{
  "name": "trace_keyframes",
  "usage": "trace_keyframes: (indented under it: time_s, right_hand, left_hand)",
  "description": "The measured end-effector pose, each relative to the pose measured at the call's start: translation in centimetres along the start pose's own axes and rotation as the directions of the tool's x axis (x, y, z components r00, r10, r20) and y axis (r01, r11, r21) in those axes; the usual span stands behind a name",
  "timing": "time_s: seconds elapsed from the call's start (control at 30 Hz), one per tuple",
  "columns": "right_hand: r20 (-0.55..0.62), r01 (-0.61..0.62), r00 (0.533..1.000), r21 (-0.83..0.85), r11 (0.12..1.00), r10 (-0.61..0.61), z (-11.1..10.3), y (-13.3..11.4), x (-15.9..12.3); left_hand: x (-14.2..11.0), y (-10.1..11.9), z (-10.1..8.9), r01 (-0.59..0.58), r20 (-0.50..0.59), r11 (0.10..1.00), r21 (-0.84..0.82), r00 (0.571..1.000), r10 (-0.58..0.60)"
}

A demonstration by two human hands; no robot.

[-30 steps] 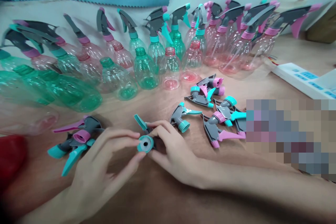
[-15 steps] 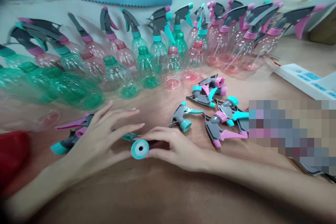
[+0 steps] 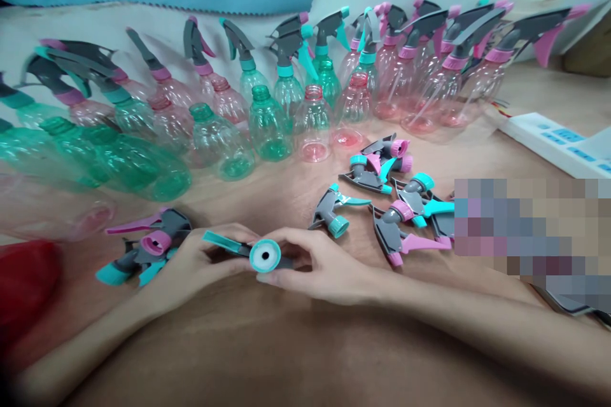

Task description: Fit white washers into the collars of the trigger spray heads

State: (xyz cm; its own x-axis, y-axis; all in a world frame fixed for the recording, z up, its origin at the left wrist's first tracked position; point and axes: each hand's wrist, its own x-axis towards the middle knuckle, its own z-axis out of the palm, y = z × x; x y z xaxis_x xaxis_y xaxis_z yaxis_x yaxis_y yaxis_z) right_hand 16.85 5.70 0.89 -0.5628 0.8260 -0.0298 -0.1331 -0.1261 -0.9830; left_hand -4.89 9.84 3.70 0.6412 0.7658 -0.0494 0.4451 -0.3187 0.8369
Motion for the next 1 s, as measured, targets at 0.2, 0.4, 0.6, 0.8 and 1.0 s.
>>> trace_keyframes:
  time_s: [0.2, 0.4, 0.6, 0.8, 1.0]
  right_hand:
    - [-0.035, -0.052, 0.997, 0.331, 0.942, 0.068, 0.2, 0.3, 0.2]
    - [-0.134, -0.066, 0.985, 0.301, 0.951, 0.110, 1.0, -0.3, 0.5]
    - [-0.153, -0.017, 0.986, 0.285, 0.958, 0.063, 1.1, 0.0, 0.5]
    - [-0.082, -0.025, 0.995, 0.395, 0.918, 0.062, 0.8, 0.5, 0.7]
    - [-0.066, -0.035, 0.995, 0.460, 0.887, 0.073, 0.6, 1.0, 0.8]
  left_hand:
    - [-0.3, 0.0, 0.3, -0.094, -0.102, 0.990, 0.106, 0.989, 0.104]
    - [-0.9, 0.9, 0.9, -0.218, -0.116, 0.895, 0.390, 0.952, 0.283]
    - [-1.6, 0.7, 1.8, -0.245, -0.169, 0.801, 0.546, 0.904, 0.392]
    - [-2.3, -0.1, 2.2, -0.212, -0.177, 0.767, 0.606, 0.903, 0.390]
    - [-1.4, 1.0, 2.4, -0.030, -0.281, 0.870, 0.493, 0.940, 0.192]
